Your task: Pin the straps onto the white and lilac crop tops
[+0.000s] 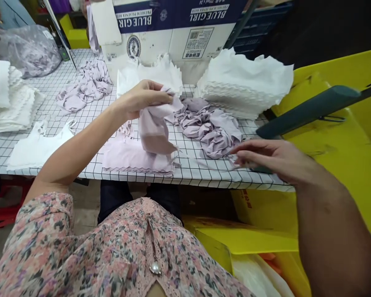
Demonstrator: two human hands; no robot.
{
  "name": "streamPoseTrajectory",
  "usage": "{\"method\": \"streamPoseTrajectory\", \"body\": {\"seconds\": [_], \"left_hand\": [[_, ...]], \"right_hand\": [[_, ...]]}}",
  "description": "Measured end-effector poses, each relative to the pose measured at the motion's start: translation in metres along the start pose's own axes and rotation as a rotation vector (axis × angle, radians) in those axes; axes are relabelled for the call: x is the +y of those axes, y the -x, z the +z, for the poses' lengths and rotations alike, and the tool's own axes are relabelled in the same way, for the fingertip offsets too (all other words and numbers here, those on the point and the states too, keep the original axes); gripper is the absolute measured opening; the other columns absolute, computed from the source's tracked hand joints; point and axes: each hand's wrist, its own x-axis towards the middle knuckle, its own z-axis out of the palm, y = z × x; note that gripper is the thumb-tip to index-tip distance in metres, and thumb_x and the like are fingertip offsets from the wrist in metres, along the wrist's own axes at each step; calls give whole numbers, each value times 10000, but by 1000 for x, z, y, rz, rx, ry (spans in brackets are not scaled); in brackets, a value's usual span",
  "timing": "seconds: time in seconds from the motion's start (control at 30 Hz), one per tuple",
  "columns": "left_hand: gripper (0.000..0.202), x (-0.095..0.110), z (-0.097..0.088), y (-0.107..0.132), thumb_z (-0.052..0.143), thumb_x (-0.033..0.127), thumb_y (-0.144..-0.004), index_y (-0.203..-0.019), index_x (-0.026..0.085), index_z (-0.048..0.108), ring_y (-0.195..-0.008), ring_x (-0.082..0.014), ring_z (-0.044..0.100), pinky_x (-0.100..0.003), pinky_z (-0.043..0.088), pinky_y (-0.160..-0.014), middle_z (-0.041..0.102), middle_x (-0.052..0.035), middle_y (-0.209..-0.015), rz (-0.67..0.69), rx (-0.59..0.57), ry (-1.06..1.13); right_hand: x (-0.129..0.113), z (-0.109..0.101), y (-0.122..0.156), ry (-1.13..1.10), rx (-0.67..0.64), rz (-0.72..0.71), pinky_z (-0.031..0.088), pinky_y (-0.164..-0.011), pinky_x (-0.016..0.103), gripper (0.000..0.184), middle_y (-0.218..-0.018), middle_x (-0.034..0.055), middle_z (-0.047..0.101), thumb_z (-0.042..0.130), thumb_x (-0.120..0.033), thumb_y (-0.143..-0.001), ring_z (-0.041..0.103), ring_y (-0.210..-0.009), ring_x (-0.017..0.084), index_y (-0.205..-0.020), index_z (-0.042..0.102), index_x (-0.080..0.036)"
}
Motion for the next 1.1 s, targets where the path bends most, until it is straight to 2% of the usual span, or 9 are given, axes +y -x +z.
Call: {"method": "streamPoseTrajectory", "body": {"seconds": [0.07, 0.17, 0.3, 0.43, 0.63, 0.77, 0.9, 1.03, 1.1], "left_hand": [[172, 18, 14, 0, 749, 201, -999, -857, 110, 778, -727, -142, 603, -333, 557, -776, 706, -87, -802, 57, -120, -65], [318, 47, 39, 2, 716, 298, -1058, -801, 116, 766, -634, -95, 506, -284, 489, -666, 663, -61, -725, 123, -297, -196], [330, 84, 45, 13, 677, 241, -1069, -783, 99, 758, -578, -68, 527, -214, 381, -536, 647, -38, -683, 137, -353, -405], [156, 105, 14, 34, 882, 198, -908, -897, 78, 784, -664, -76, 635, -188, 408, -579, 675, -31, -760, 90, -317, -504], [361, 102, -46, 65, 936, 438, -866, -816, 123, 767, -615, -66, 555, -199, 345, -551, 615, -12, -685, 83, -242, -542], [409, 86, -75, 72, 968, 477, -811, -726, 146, 742, -579, -53, 498, -209, 264, -528, 591, -1, -657, 61, -249, -653], [425, 72, -79, 71, 1020, 461, -739, -695, 153, 731, -586, -59, 508, -211, 296, -529, 610, -4, -657, 80, -224, -597], [373, 70, -71, 73, 988, 464, -795, -816, 149, 789, -607, -77, 584, -198, 366, -526, 685, -24, -717, 64, -137, -438], [353, 70, -70, 74, 967, 443, -829, -819, 141, 784, -582, -70, 580, -187, 376, -515, 678, -14, -699, 65, -67, -358]], "right_hand": [[-14, 10, -9, 75, 16, -41, 651, -785, 374, 428, -1060, 123, 826, 967, -667, -732, 778, -965, 249, -965, 892, -316], [-60, 35, -36, -117, -4, -235, 613, -1099, 393, 568, -1405, 29, 757, 928, -670, -795, 697, -1312, 232, -1276, 822, -388], [-111, 53, -72, -247, -344, -289, 596, -680, 306, 600, -898, 31, 752, 981, -705, -675, 673, -801, 174, -1026, 831, -243], [-127, 45, -82, -148, -491, -214, 383, -534, 270, 523, -639, -32, 546, 947, -699, -734, 450, -572, 82, -846, 795, -211], [-113, 19, -92, 229, -595, -94, 386, -574, 310, 591, -719, 32, 669, 906, -802, -698, 552, -655, 131, -744, 806, -221], [-110, 8, -92, 178, -476, -97, 451, -674, 333, 602, -861, 71, 751, 913, -793, -700, 612, -784, 176, -857, 855, -214], [-122, 11, -84, 13, -313, -119, 391, -632, 302, 647, -827, 63, 698, 916, -815, -683, 527, -743, 133, -823, 815, -192], [-135, 20, -82, 82, -283, -250, 381, -607, 277, 744, -967, 45, 726, 938, -778, -685, 554, -783, 140, -1218, 832, -270], [-135, 22, -86, 144, -266, -284, 407, -608, 281, 702, -971, 39, 730, 953, -728, -701, 569, -796, 156, -1233, 824, -288]]}}
